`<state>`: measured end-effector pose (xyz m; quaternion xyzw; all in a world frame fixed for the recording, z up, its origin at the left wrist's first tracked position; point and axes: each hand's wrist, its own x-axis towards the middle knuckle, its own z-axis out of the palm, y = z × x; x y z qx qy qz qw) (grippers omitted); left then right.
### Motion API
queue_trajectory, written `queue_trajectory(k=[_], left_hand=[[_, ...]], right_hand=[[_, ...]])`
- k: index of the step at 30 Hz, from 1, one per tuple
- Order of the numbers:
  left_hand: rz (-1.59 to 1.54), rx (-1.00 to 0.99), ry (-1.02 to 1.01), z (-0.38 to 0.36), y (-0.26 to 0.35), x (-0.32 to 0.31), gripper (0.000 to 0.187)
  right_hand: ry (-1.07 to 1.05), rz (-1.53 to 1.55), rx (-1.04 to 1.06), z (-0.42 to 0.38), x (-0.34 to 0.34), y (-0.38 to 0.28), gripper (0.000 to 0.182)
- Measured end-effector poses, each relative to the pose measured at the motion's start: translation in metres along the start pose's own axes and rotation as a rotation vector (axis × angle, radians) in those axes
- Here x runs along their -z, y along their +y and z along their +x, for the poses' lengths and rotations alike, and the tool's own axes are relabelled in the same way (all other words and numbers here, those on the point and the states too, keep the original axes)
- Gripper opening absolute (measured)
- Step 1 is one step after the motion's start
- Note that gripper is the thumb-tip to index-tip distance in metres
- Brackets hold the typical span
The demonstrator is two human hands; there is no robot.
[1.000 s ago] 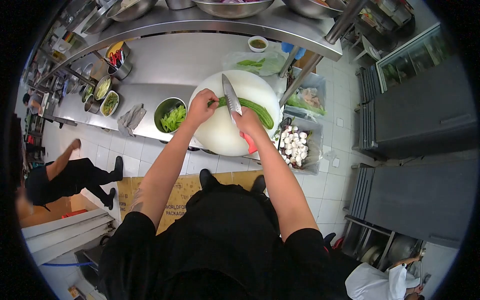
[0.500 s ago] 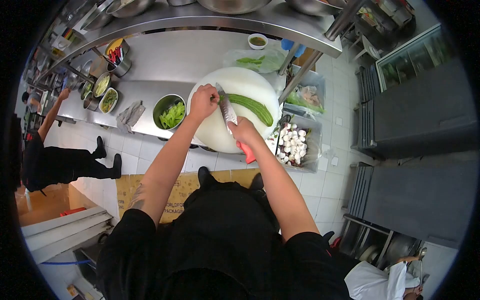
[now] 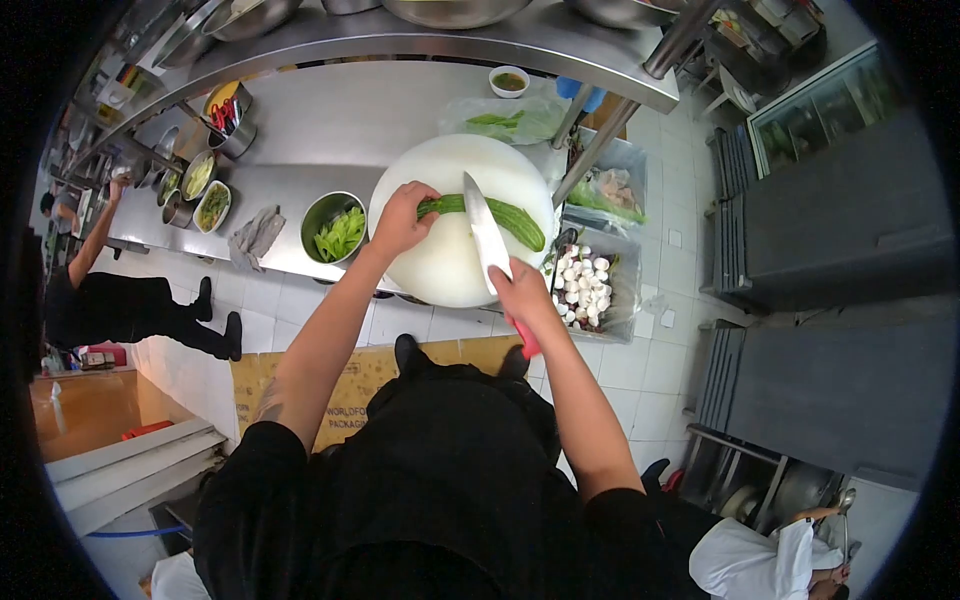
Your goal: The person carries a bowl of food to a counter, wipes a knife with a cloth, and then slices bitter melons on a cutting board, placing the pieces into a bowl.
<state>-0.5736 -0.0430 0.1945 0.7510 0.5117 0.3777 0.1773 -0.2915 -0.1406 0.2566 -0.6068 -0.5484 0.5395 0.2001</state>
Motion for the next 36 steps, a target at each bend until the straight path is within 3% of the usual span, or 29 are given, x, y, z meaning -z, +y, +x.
queue_trajectory(k=[5, 11, 16, 20, 25, 28, 31, 36], left_hand=[[-0.012, -0.002, 0.09, 0.002, 0.01, 0.0, 0.019], [0.041, 0.05, 0.108, 0.008, 0.001, -0.015, 0.011], [0.073, 0.011, 0.15, 0.012, 0.002, -0.017, 0.013], [0.183, 0.016, 0.071, 0.014, 0.007, -0.011, 0.012], [0.13, -0.012, 0.042, 0.017, -0.003, -0.009, 0.018], [-0.139, -0.095, 0.097, 0.014, -0.001, -0.014, 0.027], [0.038, -0.037, -0.13, 0.007, 0.008, -0.002, 0.032], [0.061, -0.055, -0.003, -0.001, 0.021, -0.004, 0.03]], right_hand=[[0.006, -0.08, 0.041, 0.081, -0.019, -0.028, 0.04], [-0.03, -0.016, -0.015, 0.104, -0.025, -0.041, 0.034], [-0.118, 0.002, -0.055, 0.084, -0.027, -0.037, 0.034], [-0.136, -0.045, -0.016, 0.062, -0.038, -0.006, 0.034], [-0.251, -0.167, -0.118, -0.022, -0.025, 0.018, 0.037], [-0.24, -0.046, -0.14, -0.054, 0.001, 0.034, 0.042], [-0.028, 0.034, -0.094, -0.037, 0.006, 0.037, 0.04], [0.015, 0.007, 0.032, 0.03, -0.007, -0.006, 0.039]])
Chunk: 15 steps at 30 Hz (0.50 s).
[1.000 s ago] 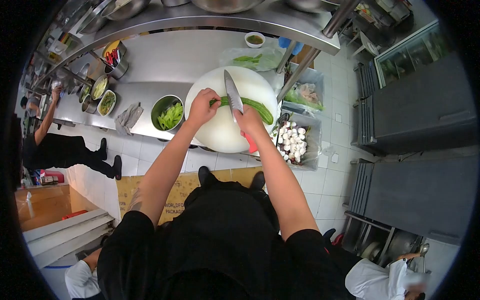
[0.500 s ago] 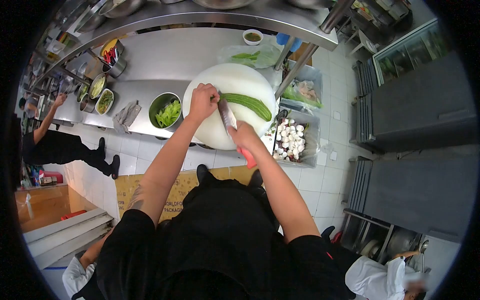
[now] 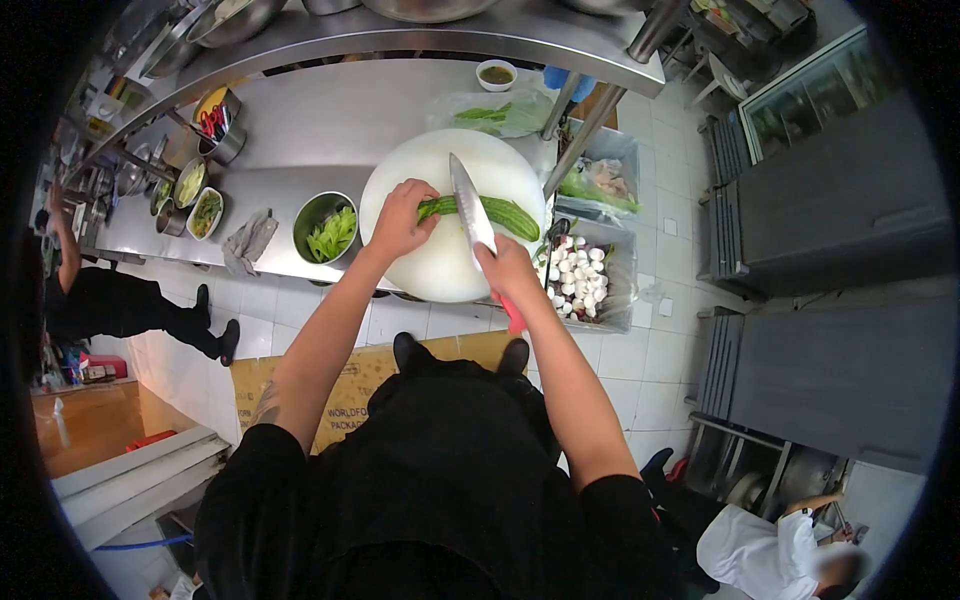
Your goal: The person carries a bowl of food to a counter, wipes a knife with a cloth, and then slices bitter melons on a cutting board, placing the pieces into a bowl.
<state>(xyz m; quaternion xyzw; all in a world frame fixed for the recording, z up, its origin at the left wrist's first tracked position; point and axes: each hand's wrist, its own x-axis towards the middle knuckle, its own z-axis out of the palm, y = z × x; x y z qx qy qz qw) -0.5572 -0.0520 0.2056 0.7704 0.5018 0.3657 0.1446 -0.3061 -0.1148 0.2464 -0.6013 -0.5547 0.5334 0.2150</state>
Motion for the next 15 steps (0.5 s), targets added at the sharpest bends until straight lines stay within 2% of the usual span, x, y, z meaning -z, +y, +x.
queue_trajectory(k=[1, 6, 12, 15], left_hand=[[-0.004, -0.025, 0.048, 0.0, 0.0, -0.001, 0.028], [-0.04, -0.029, 0.043, 0.007, -0.011, -0.011, 0.017], [0.073, 0.05, 0.055, 0.009, -0.006, -0.016, 0.014], [0.141, 0.087, 0.038, 0.01, 0.001, -0.015, 0.014]], right_hand=[[0.003, -0.008, -0.014, 0.015, -0.003, -0.006, 0.039], [-0.013, -0.065, -0.087, 0.059, -0.006, -0.026, 0.038], [-0.114, -0.031, -0.132, 0.042, -0.007, -0.035, 0.036], [-0.178, 0.0, -0.103, 0.036, -0.011, -0.014, 0.038]])
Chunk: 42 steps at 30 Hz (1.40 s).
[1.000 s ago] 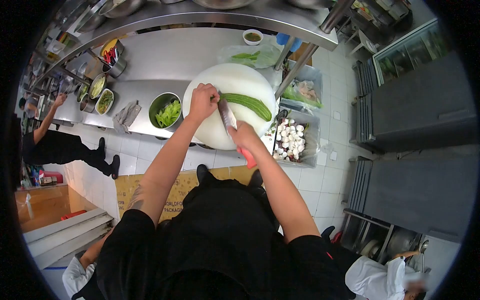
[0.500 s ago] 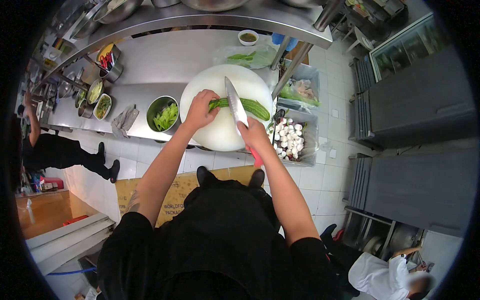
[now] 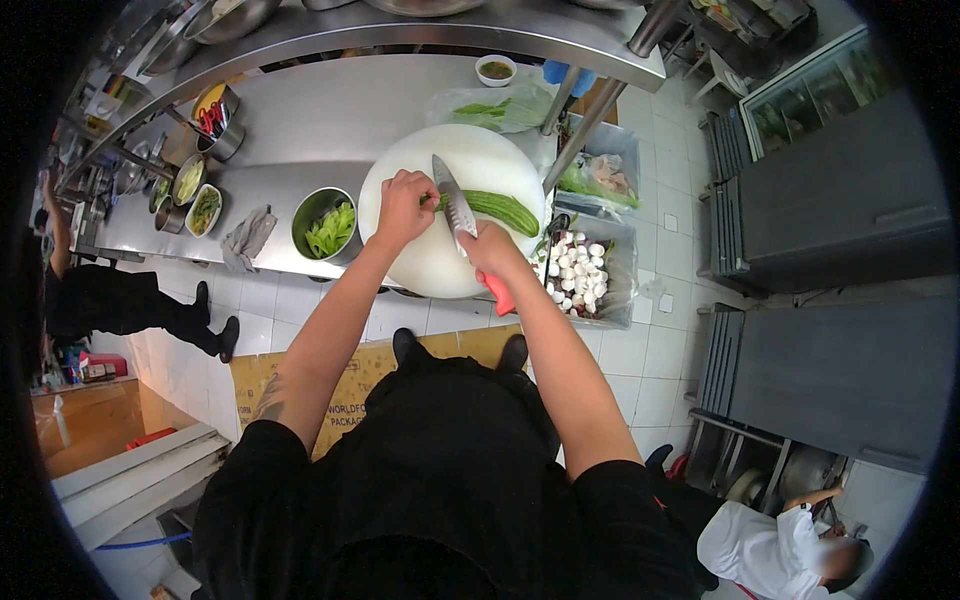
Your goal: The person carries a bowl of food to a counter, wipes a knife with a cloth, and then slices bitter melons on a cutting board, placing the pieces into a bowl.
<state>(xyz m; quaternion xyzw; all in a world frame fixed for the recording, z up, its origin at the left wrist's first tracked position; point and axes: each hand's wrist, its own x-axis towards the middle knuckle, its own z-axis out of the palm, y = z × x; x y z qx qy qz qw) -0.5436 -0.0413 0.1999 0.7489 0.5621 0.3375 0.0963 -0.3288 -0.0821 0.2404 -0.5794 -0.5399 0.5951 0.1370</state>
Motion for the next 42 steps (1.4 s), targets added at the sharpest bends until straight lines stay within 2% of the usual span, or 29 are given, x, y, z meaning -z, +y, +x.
queue_trajectory(k=[5, 7, 9, 10, 11, 13, 15, 19, 22, 28, 31, 34, 37, 42], left_hand=[[0.036, -0.003, -0.04, 0.003, 0.001, 0.005, 0.016], [0.023, -0.021, -0.054, 0.004, -0.003, 0.007, 0.018], [-0.255, -0.052, -0.067, 0.005, -0.005, 0.002, 0.024], [-0.393, -0.065, -0.075, 0.003, -0.006, 0.001, 0.027], [-0.322, -0.09, -0.092, 0.001, -0.003, 0.002, 0.029], [-0.176, -0.132, -0.126, -0.006, 0.0, 0.008, 0.033], [-0.164, -0.113, -0.075, -0.012, -0.009, 0.003, 0.032], [-0.117, -0.073, 0.012, -0.022, -0.013, 0.012, 0.032], [-0.181, -0.082, 0.156, -0.023, -0.002, 0.02, 0.026], [-0.153, -0.063, 0.083, -0.014, -0.014, 0.013, 0.014], [-0.11, -0.056, 0.107, -0.011, -0.012, 0.01, 0.015], [-0.033, -0.031, 0.098, -0.01, -0.014, 0.006, 0.015], [0.044, 0.024, 0.074, -0.009, -0.005, 0.01, 0.016], [0.089, 0.068, 0.033, -0.006, -0.002, 0.011, 0.015]], right_hand=[[-0.03, -0.164, 0.016, -0.041, -0.022, 0.053, 0.042], [-0.084, -0.18, -0.059, -0.09, -0.013, 0.05, 0.042], [-0.123, -0.099, -0.096, -0.128, 0.004, 0.052, 0.039], [-0.062, -0.043, -0.103, -0.136, 0.012, 0.063, 0.038], [-0.002, 0.011, -0.11, -0.141, 0.019, 0.071, 0.037], [0.093, 0.086, -0.099, -0.135, 0.022, 0.081, 0.035], [0.177, 0.134, -0.066, -0.12, 0.024, 0.075, 0.035], [0.223, 0.039, 0.087, -0.077, 0.007, 0.036, 0.037], [0.206, 0.025, 0.137, -0.032, -0.003, 0.017, 0.037], [0.157, -0.03, 0.072, 0.028, -0.005, -0.012, 0.04], [0.111, -0.033, 0.03, 0.023, 0.001, -0.028, 0.039], [0.024, -0.058, 0.002, 0.03, 0.002, -0.016, 0.039], [0.024, -0.052, 0.006, 0.006, -0.005, -0.021, 0.038], [-0.021, -0.165, 0.031, -0.007, -0.019, 0.022, 0.038]])
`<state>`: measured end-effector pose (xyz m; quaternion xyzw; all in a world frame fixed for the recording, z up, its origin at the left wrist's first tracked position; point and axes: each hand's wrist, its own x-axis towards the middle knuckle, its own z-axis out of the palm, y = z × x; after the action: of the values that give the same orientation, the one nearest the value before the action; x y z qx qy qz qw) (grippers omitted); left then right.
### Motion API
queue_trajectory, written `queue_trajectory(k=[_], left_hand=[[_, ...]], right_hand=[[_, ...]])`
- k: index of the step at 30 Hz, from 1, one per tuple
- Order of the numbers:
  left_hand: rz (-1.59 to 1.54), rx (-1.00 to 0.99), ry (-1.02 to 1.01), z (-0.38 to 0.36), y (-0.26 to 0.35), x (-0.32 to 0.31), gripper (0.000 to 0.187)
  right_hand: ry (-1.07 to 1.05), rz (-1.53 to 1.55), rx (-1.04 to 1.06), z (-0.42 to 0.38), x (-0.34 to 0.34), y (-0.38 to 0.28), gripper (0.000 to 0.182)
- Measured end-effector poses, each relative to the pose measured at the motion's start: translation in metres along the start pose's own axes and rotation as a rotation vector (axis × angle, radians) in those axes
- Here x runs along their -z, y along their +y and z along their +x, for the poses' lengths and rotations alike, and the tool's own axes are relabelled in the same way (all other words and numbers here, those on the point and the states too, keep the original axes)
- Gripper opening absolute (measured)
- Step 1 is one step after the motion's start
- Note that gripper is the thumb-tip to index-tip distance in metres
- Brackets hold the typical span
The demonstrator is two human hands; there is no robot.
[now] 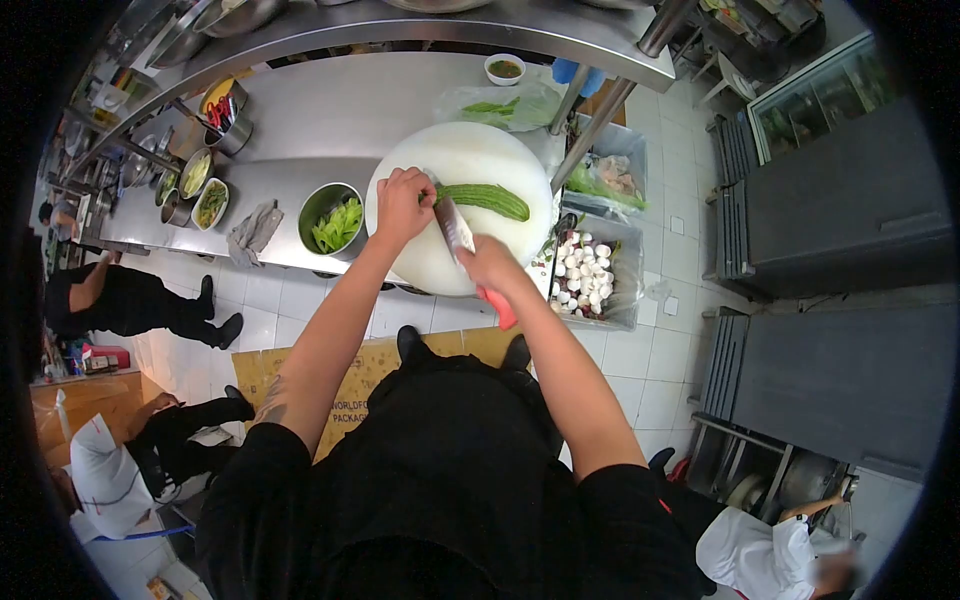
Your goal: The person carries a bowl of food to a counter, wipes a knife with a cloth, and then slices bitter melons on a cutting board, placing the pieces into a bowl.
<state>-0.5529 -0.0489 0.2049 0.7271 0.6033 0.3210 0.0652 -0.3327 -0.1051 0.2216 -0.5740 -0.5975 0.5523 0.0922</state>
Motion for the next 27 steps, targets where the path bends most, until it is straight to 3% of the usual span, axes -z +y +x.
queue_trajectory(k=[4, 7, 8, 11, 16, 21, 27], left_hand=[[-0.025, -0.05, -0.002, 0.003, -0.007, 0.004, 0.018], [-0.421, -0.082, -0.041, 0.005, -0.02, -0.006, 0.021], [-0.395, -0.083, -0.059, 0.005, -0.016, -0.004, 0.021], [-0.314, -0.099, -0.092, 0.0, -0.005, -0.003, 0.023], [-0.299, -0.176, -0.002, 0.001, 0.001, -0.001, 0.02], [-0.254, -0.15, -0.012, 0.004, -0.004, -0.011, 0.015], [-0.089, -0.055, 0.004, 0.005, 0.006, -0.014, 0.013]], right_hand=[[-0.075, -0.014, -0.034, -0.072, -0.011, 0.031, 0.04], [-0.046, 0.116, -0.09, -0.112, 0.01, 0.046, 0.038], [-0.021, 0.176, -0.112, -0.117, 0.014, 0.048, 0.038], [0.175, 0.216, -0.084, -0.091, 0.022, 0.04, 0.037], [0.263, 0.177, 0.075, -0.018, 0.028, -0.007, 0.039], [0.181, 0.164, 0.004, 0.029, 0.037, -0.03, 0.037], [0.083, 0.153, -0.031, 0.021, 0.032, -0.028, 0.035]])
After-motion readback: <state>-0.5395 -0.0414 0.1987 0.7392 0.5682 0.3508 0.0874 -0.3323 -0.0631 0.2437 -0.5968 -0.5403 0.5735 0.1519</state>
